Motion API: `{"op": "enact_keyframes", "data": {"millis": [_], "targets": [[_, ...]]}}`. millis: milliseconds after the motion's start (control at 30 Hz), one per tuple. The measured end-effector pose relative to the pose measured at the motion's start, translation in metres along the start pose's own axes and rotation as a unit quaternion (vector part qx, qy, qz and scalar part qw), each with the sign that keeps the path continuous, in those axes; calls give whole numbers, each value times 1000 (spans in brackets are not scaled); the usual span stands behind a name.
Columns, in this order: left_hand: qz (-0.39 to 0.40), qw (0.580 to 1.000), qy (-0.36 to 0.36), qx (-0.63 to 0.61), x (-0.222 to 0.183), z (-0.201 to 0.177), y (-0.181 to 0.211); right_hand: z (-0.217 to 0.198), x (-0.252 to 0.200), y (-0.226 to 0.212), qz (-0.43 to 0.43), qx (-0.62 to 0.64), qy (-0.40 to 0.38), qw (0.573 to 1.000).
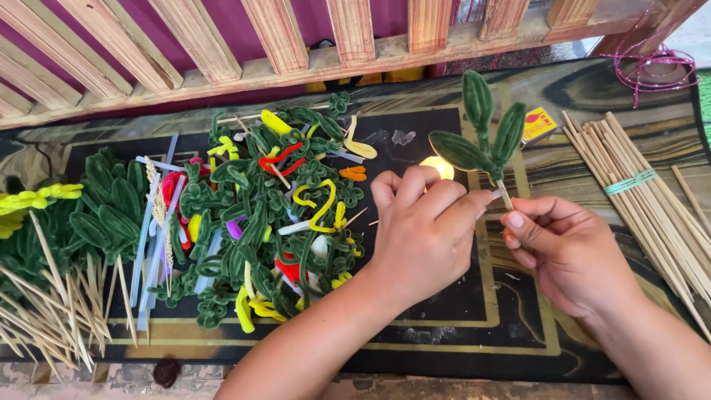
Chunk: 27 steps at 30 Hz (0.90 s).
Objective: Assembling artificial leaves onto wooden stems by heating the leaf base or a glue stick over a candle flame and pressing it onto the stick.
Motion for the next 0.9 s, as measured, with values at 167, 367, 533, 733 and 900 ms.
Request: {"op": "enact_keyframes", "data": {"millis": [167, 367, 533, 733, 900], "targets": [[-32, 999, -10, 1, -2, 5, -3, -1, 1, 2, 8, 5, 4, 1000], [-79, 996, -38, -22, -6, 15, -12, -1, 2, 4, -9, -6, 1, 1000], [-111, 992, -54, -25, -12, 24, -19, -4, 0, 4, -4, -10, 6, 1000], [-125, 986, -106, -30, -23, 42, -19, -5, 0, 4, -2, -17, -6, 1000], [-125, 972, -197, 39, -24, 48, -20, -5, -1, 3, -10, -26, -6, 1000]]}}
Point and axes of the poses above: each hand's wrist, its own x-axis towards the middle knuckle, its own z-axis out of the palm, y = z × x, the point moved 8 cm from there along x, towards the middle knuckle, and after that the axes turned 8 degrees about y, right-handed, at the moved point
